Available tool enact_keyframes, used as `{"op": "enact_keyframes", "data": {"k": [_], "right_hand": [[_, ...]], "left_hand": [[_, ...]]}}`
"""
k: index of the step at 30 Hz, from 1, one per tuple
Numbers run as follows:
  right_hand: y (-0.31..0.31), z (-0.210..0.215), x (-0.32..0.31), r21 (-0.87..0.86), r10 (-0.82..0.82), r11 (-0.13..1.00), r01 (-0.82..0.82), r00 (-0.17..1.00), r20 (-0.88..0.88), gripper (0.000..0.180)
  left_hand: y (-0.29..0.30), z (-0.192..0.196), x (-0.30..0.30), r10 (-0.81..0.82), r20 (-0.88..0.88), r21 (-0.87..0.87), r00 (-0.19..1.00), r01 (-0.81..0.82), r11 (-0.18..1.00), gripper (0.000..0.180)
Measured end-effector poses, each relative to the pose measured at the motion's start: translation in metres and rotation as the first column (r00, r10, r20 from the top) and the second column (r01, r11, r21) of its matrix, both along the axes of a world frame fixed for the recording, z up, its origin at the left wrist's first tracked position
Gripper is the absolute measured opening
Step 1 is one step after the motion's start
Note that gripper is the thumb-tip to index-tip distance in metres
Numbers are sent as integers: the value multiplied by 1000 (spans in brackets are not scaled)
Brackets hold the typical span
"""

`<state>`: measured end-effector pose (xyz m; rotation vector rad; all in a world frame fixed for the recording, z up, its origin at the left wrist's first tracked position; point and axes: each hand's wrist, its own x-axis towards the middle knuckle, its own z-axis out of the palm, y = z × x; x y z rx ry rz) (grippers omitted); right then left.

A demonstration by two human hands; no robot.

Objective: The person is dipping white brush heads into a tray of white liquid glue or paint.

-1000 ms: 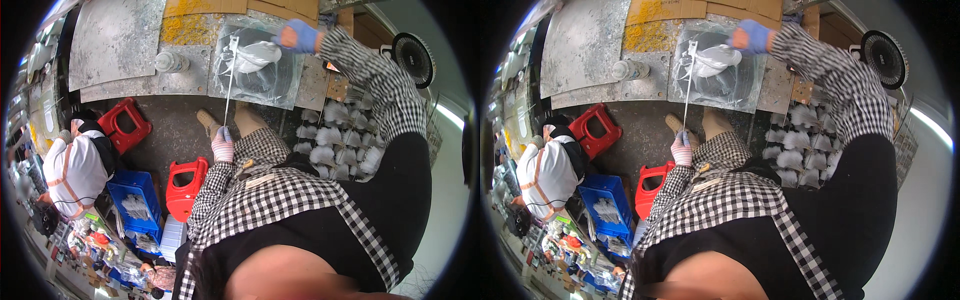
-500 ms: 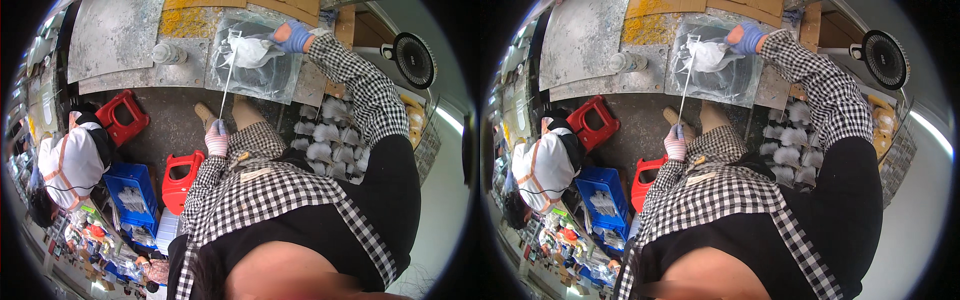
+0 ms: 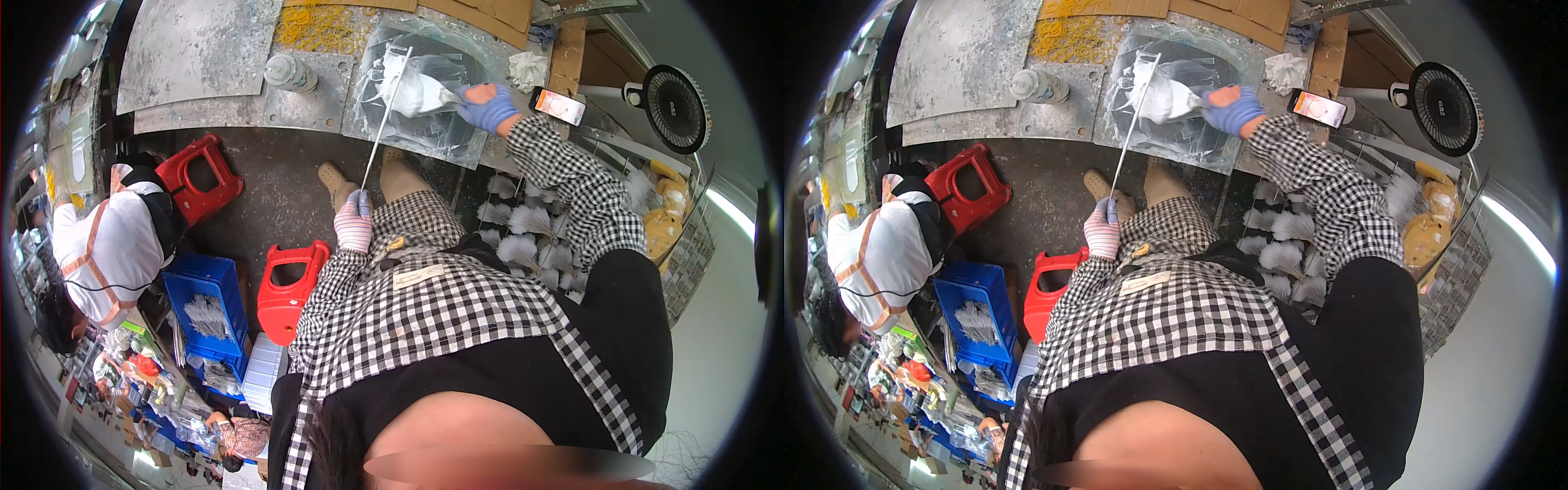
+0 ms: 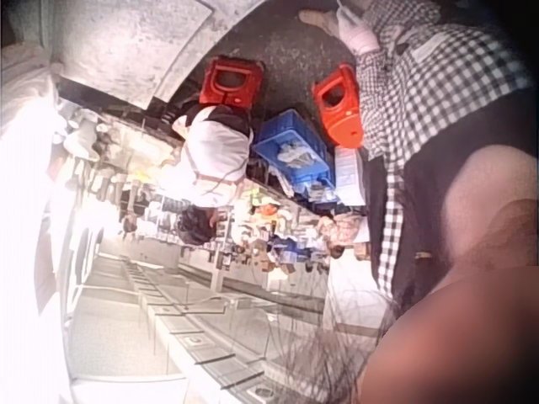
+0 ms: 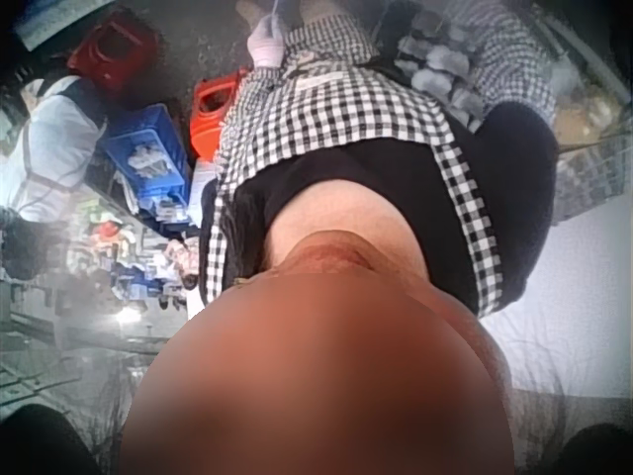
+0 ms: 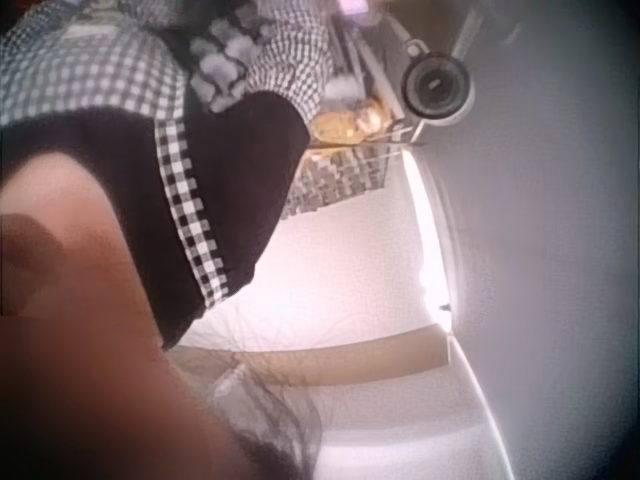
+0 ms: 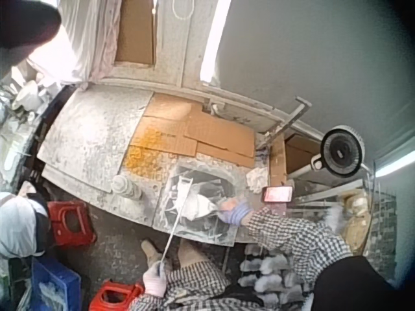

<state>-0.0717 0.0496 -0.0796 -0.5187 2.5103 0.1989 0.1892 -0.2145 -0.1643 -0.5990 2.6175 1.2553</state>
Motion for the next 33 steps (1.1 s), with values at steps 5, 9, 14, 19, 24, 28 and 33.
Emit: {"op": "enact_keyframes", "data": {"k": [5,9,14,19,24,28,33], "right_hand": [[-36,4,-8,25,-145,989,144,989,24,32],[-48,25,-20,109,-161,982,153,984,72,34],[-61,43,-36,80,-173,982,173,985,-6,34],[-73,-38,-98,11,-152,988,153,987,-47,39],[-88,-45,-97,31,-87,995,90,992,-86,39],[-58,-40,-77,78,-152,986,150,988,15,43],[-34,-6,-52,212,-133,971,112,987,87,51]], "left_hand": [[7,4,-3,-59,24,61,998,57,997,19],[4,-21,-5,-87,24,89,996,84,992,24],[3,-24,-16,-99,142,33,985,95,995,29],[6,-8,-28,-153,194,44,969,147,988,27],[3,-7,-21,-143,201,37,969,138,990,27],[1,-13,-17,-168,126,46,978,164,985,26],[-6,-10,-9,-175,136,34,975,172,985,24]]}}
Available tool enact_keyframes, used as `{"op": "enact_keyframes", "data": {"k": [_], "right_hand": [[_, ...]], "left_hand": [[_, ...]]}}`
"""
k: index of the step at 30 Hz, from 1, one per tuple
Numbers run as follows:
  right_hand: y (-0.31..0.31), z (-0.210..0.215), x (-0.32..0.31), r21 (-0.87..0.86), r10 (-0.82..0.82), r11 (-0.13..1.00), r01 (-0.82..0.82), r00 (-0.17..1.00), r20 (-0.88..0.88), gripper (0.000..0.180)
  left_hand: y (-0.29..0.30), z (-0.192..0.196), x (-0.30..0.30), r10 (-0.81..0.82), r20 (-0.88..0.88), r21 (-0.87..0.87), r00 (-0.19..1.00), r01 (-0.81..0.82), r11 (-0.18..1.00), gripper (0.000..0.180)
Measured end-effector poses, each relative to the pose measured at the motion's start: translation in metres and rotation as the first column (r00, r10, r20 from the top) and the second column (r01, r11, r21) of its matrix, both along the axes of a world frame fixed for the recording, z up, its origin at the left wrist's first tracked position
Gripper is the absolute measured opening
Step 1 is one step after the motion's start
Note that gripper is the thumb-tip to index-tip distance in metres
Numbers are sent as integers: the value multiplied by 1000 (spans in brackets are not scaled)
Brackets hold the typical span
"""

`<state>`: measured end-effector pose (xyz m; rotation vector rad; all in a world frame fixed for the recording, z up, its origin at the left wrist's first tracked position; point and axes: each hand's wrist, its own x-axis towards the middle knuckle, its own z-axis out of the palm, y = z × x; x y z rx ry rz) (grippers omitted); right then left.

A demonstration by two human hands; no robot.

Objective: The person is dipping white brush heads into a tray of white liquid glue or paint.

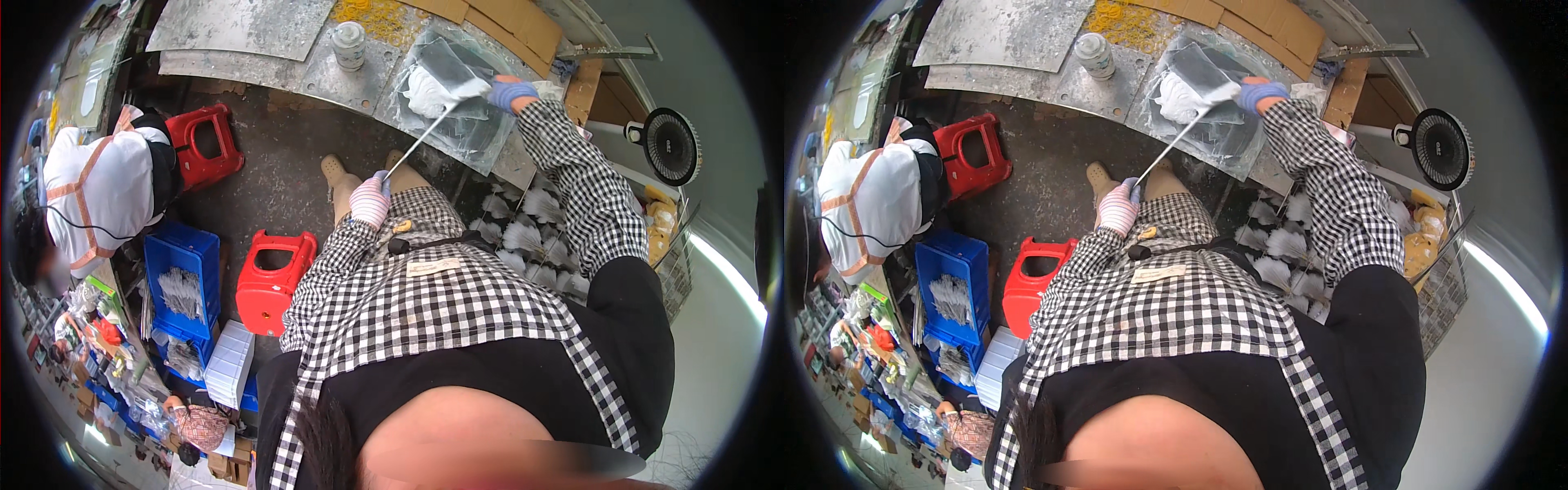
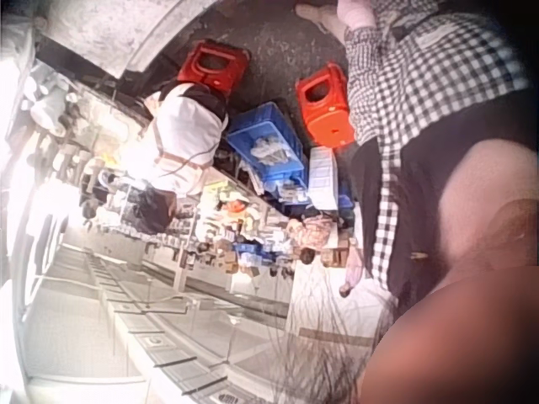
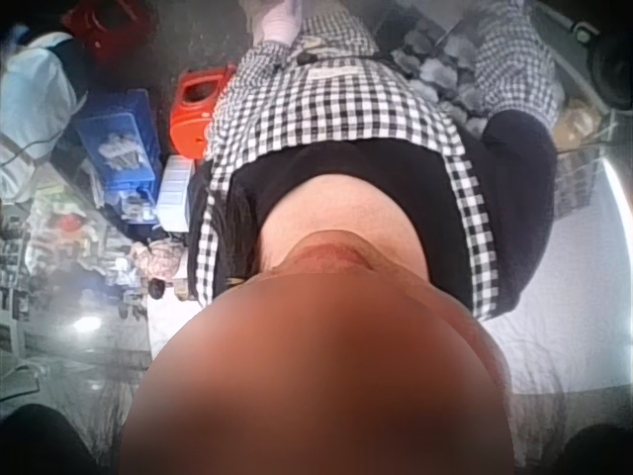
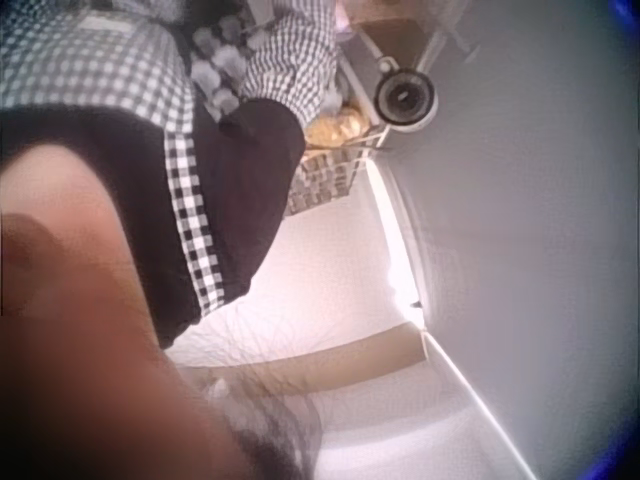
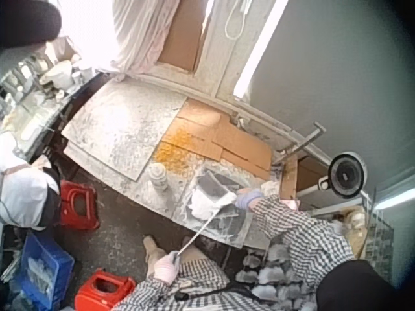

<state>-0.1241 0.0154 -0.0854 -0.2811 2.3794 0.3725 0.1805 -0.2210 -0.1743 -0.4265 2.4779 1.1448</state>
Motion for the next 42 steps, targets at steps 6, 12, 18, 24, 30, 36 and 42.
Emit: {"op": "enact_keyframes", "data": {"k": [6,12,18,24,30,36,42], "right_hand": [[-43,21,-5,-81,72,994,-76,996,-46,42],[-73,-53,-49,-93,94,990,-104,990,-104,39],[-77,-25,-4,68,150,986,-151,989,13,34],[-5,3,-10,112,192,974,-198,979,62,40],[-66,20,6,68,241,968,-244,969,48,37],[-111,-10,11,-11,299,954,-299,954,26,36],[-88,-11,22,39,418,907,-420,906,63,31]], "left_hand": [[-2,0,3,-38,5,-47,999,38,998,24],[-2,11,-14,-88,-23,-81,996,85,993,22],[-3,11,-6,-70,14,-63,997,71,995,23],[-3,4,0,-81,-108,-124,991,67,990,21],[-5,9,-4,-93,-66,-122,993,85,989,21],[-3,15,-14,-107,4,-140,994,107,984,23],[3,15,-12,-92,22,-135,995,94,986,22]]}}
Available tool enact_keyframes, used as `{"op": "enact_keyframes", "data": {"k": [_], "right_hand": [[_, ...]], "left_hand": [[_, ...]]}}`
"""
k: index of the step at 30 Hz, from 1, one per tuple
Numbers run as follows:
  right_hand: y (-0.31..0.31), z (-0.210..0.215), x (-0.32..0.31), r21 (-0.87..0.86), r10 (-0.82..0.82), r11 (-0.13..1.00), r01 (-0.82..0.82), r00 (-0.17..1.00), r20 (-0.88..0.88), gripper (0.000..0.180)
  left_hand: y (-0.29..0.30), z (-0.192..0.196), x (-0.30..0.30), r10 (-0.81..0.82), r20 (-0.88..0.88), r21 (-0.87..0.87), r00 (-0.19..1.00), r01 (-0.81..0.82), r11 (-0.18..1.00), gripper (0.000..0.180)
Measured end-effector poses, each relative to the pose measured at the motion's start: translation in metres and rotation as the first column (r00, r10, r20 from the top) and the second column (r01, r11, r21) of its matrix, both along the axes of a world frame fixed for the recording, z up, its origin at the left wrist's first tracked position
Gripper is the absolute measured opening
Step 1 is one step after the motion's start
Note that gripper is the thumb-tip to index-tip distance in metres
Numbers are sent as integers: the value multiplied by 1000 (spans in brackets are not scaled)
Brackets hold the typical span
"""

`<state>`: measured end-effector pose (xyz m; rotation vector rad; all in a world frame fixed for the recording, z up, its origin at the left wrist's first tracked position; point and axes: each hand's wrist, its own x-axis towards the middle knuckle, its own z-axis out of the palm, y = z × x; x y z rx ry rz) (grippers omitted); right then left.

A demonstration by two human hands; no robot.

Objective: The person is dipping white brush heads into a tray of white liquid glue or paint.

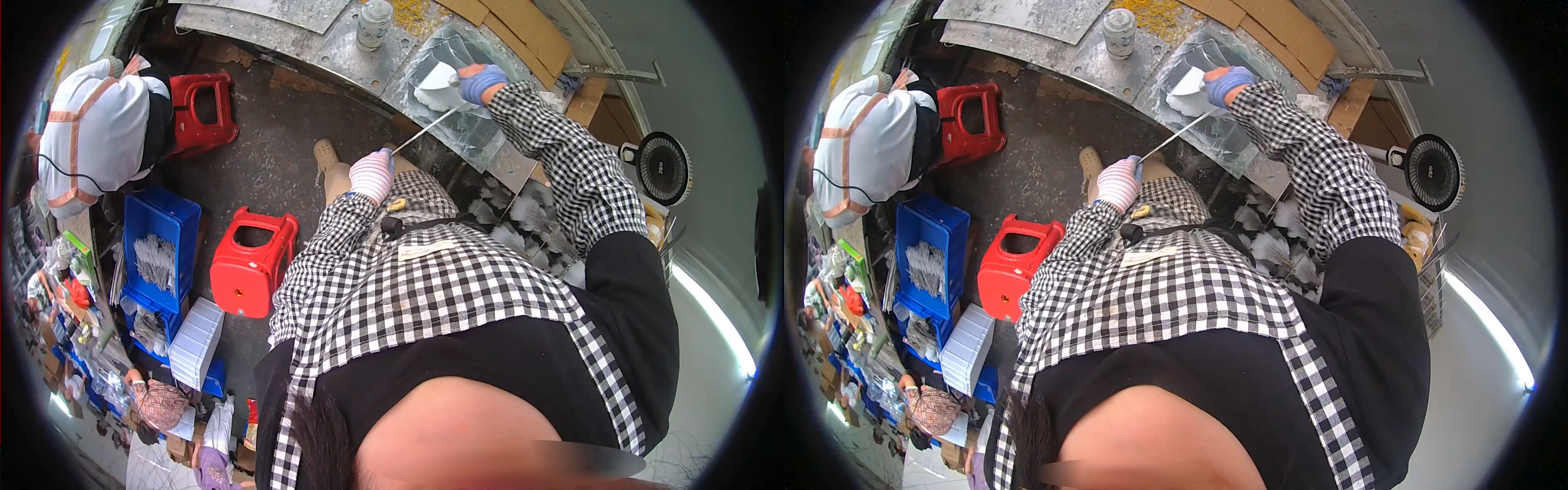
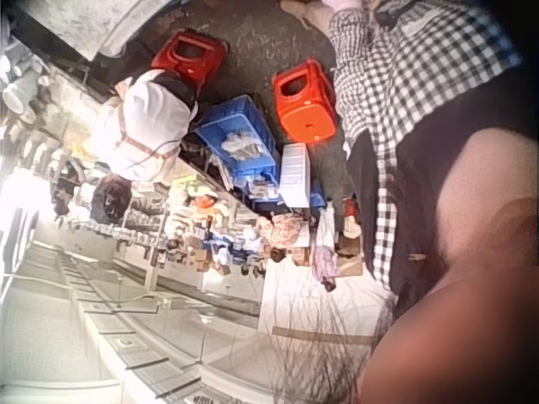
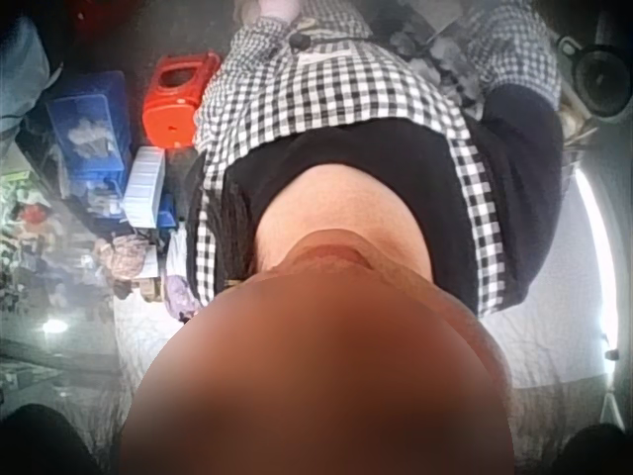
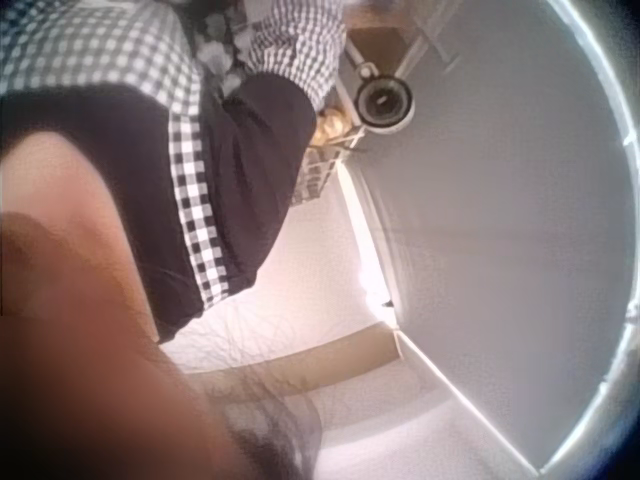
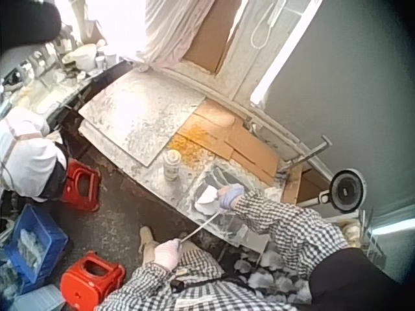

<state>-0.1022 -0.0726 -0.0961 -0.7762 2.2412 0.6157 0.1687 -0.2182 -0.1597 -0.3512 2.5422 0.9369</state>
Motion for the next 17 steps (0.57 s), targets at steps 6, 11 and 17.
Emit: {"op": "enact_keyframes", "data": {"k": [6,11,17], "right_hand": [[55,12,-20,102,131,986,-128,991,-26,28],[37,28,-10,9,76,997,-76,994,-81,30],[-77,-18,28,-215,211,953,-214,977,-38,31]], "left_hand": [[0,7,3,-3,-22,1,1000,3,1000,22],[-11,11,-2,-35,26,0,999,35,999,22],[-44,22,30,81,46,-71,996,-78,994,19]]}}
